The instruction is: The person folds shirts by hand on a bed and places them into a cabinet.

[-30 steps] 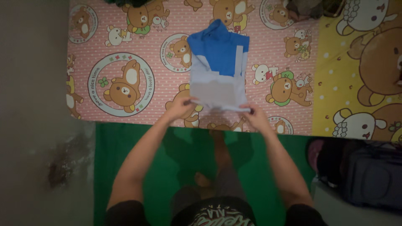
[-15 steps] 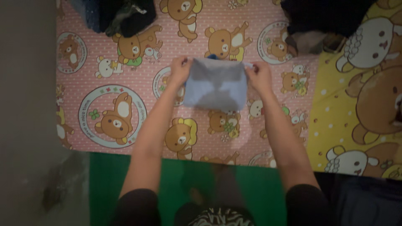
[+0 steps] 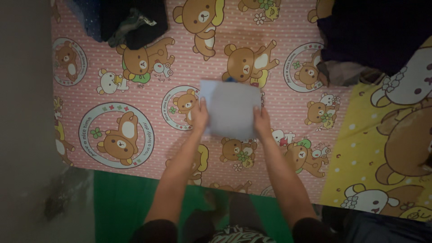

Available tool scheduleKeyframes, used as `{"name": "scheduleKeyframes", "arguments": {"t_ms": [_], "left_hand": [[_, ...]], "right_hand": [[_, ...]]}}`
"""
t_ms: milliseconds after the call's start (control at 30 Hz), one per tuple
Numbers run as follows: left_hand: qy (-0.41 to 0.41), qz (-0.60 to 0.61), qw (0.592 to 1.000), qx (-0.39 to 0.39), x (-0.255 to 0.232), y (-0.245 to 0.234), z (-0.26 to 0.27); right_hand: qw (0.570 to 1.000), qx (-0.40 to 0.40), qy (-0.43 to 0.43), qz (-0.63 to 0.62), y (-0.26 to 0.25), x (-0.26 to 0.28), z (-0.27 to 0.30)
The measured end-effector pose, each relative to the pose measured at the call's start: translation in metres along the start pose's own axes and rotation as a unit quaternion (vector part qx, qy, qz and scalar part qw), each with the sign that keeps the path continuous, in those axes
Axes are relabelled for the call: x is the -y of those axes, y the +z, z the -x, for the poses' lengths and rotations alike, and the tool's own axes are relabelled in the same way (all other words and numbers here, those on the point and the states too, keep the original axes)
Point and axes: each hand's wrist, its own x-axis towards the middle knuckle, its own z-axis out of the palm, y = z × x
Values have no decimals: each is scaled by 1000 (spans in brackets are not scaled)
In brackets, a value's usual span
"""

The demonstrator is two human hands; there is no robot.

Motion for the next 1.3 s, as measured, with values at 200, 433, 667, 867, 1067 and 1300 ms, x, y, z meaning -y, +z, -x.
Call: {"name": "scheduleKeyframes", "arguments": {"t_ms": [200,433,667,867,1067,1300], "left_hand": [[124,15,992,-24,0,4,-28],[288,16,953,-92,-27,14,-54],[184,-57,973,-129,-52,-8,-22],[97,-103,985,96,-12,-29,12],[75,-6,977,198,23,-27,14],[-117,278,934,192,79,5,63]], "right_hand": [[983,-111,-67,127,3,3,-28],[970,-164,-159,76,3,37,-57],[944,-223,-142,197,0,32,-39],[955,-254,31,-152,-7,-27,23],[830,27,231,-507,29,-60,101],[847,-76,228,-474,61,-5,88]]}}
